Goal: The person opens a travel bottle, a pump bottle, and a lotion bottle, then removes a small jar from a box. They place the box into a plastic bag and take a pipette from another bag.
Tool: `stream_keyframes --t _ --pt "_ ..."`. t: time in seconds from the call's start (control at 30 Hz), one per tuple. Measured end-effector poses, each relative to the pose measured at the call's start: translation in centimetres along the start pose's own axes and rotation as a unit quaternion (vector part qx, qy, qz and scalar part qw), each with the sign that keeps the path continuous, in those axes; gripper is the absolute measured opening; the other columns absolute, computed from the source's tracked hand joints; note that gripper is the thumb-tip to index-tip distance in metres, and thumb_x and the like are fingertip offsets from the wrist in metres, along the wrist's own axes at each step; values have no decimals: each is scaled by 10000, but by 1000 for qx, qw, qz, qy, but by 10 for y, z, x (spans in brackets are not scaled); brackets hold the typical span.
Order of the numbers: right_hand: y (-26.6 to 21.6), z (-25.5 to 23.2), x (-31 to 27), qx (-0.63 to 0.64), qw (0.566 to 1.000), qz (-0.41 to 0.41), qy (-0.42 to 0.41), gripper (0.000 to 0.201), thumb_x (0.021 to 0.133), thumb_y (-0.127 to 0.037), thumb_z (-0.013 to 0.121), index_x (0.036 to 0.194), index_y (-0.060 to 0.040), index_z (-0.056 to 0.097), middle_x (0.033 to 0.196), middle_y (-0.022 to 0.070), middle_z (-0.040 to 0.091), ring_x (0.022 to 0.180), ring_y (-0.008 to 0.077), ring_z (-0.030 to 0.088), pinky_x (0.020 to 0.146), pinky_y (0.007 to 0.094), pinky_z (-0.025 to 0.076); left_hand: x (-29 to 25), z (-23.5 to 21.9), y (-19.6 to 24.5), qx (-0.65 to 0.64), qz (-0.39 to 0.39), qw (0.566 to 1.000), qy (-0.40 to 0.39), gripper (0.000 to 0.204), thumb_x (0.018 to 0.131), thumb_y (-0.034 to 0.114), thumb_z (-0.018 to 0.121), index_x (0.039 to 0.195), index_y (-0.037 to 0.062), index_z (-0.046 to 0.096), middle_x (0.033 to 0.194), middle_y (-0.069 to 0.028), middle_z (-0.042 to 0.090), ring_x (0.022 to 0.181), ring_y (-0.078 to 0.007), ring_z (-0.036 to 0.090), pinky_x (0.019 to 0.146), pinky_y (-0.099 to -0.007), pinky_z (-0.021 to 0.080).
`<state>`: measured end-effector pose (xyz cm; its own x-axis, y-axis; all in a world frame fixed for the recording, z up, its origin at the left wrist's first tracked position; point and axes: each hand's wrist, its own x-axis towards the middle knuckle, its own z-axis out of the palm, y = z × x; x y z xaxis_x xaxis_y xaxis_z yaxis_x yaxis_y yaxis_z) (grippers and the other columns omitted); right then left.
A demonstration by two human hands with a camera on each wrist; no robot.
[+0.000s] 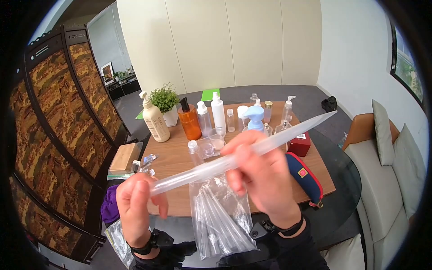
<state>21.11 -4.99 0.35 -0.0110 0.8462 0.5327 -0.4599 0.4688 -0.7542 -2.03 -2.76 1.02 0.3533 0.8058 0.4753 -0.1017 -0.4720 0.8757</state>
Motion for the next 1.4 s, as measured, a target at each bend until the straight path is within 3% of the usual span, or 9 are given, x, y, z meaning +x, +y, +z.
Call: stream_keyframes --t 0.23,0.43,0.53,0.83,1.03,1.07,1.23,1.27,1.4 --pt "12 21 -3 -5 997 37 -72 274 969 -210 551 1087 37 562 718 69 609 577 85 554 496 190 435 2 5 -2 131 49 989 -39 181 838 137 701 940 10 622 753 -86 664 678 -195 627 621 -294 471" --pt "15 22 -1 -16 999 39 -31 315 974 -257 544 1055 43 593 702 74 617 545 81 547 469 194 431 16 12 -6 318 269 909 9 313 744 155 776 1008 48 648 846 -98 662 747 -251 614 616 -317 458" --pt "19 26 0 -9 997 69 -42 341 976 -279 539 1078 40 603 687 58 600 542 73 532 460 190 416 15 19 0 332 307 892 12 259 779 100 747 984 -10 633 796 -89 653 661 -198 600 615 -292 468" --pt "16 31 -8 -45 991 37 -122 339 985 -279 522 1118 18 616 674 7 541 602 52 507 535 203 388 4 15 -5 257 262 926 85 90 851 75 639 820 8 690 560 -54 584 444 -165 529 438 -279 396" --pt "12 29 -12 -170 972 -47 -155 288 968 -215 543 1141 4 615 872 52 632 713 80 555 637 222 442 -3 12 3 115 33 992 33 147 892 91 616 810 -17 674 575 -73 584 481 -120 544 459 -250 404" --pt "10 27 -12 -163 973 -39 -161 288 963 -202 548 1148 9 612 986 68 647 759 88 563 675 238 457 -3 14 2 118 58 991 40 127 881 97 636 826 -11 672 593 -73 596 488 -123 551 463 -249 410" --pt "8 24 -9 -93 988 18 -123 269 958 -197 567 1106 18 631 888 56 651 705 62 553 628 200 441 6 17 -6 153 232 960 -9 201 790 144 759 917 26 657 693 -64 652 527 -134 589 478 -245 435" --pt "9 24 -9 -81 990 25 -114 267 958 -198 569 1096 22 635 867 53 650 693 57 550 618 192 437 5 17 -4 176 225 958 -22 330 709 181 827 951 48 647 739 -53 674 537 -156 608 480 -254 447" --pt "11 27 -7 -109 990 -2 -86 275 970 -208 552 1068 34 639 802 37 631 662 44 535 592 184 430 6 22 -5 271 267 925 -3 315 715 197 817 902 16 638 701 -67 650 520 -149 586 469 -252 421"
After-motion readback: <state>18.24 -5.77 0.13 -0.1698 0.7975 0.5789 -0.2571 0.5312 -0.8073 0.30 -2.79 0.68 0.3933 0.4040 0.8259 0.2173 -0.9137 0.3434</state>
